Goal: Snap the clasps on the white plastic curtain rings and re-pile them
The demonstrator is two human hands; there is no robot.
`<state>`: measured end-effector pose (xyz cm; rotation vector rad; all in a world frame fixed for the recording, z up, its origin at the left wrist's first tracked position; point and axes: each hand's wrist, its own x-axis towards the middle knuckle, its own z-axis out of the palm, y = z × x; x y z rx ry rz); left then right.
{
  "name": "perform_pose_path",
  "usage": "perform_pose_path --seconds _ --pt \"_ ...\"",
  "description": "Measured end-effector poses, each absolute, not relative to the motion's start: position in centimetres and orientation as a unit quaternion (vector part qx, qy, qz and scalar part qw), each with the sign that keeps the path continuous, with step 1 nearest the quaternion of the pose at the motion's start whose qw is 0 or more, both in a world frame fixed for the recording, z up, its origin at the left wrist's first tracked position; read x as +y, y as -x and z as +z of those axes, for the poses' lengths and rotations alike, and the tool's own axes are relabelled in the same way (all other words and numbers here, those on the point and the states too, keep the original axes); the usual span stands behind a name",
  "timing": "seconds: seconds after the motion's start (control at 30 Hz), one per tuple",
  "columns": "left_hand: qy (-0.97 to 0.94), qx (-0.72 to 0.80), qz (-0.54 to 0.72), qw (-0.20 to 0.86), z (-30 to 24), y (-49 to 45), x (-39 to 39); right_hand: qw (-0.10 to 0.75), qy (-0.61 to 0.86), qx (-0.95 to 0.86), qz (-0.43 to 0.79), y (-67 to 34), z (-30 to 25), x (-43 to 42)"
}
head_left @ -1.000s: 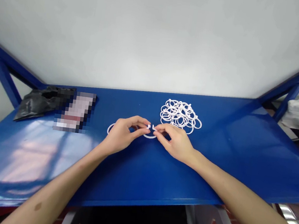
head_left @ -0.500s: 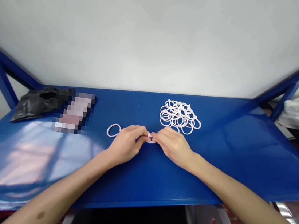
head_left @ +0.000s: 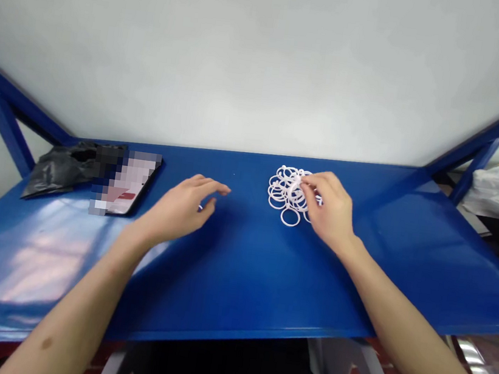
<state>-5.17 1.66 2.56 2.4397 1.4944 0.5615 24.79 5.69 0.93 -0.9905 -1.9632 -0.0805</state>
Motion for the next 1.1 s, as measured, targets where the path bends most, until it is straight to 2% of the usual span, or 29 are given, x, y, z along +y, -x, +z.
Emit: perform_pose_path --seconds 0.17,0.33,0.57,0.87,0.93,1.1 --pt "-0.824 0.55 0.065 0.12 1.6 9.4 3.3 0.435 0.486 -0.758 0.004 -27.4 0.3 8.1" --pt "-0.816 0.551 0.03 0.172 1.3 10.1 3.4 0.386 0.514 -0.765 0.04 -28.1 -0.4 9.1" --pt "-0.817 0.554 0.069 0.144 1.3 8.3 3.4 0.342 0.519 -0.782 0.035 -28.3 -0.4 9.2" --pt "-0.781 0.589 0.164 0.128 1.5 5.0 2.2 0.419 0.45 -0.788 -0.028 -25.9 0.4 6.9" --pt "-0.776 0.592 0.187 0.112 1.4 3.8 1.6 0.417 0.405 -0.813 -0.002 -24.4 0.6 5.2" --pt "-0.786 0.579 0.207 0.061 0.5 1.3 0.3 0.345 0.328 -0.869 0.131 -21.1 -0.1 1.5"
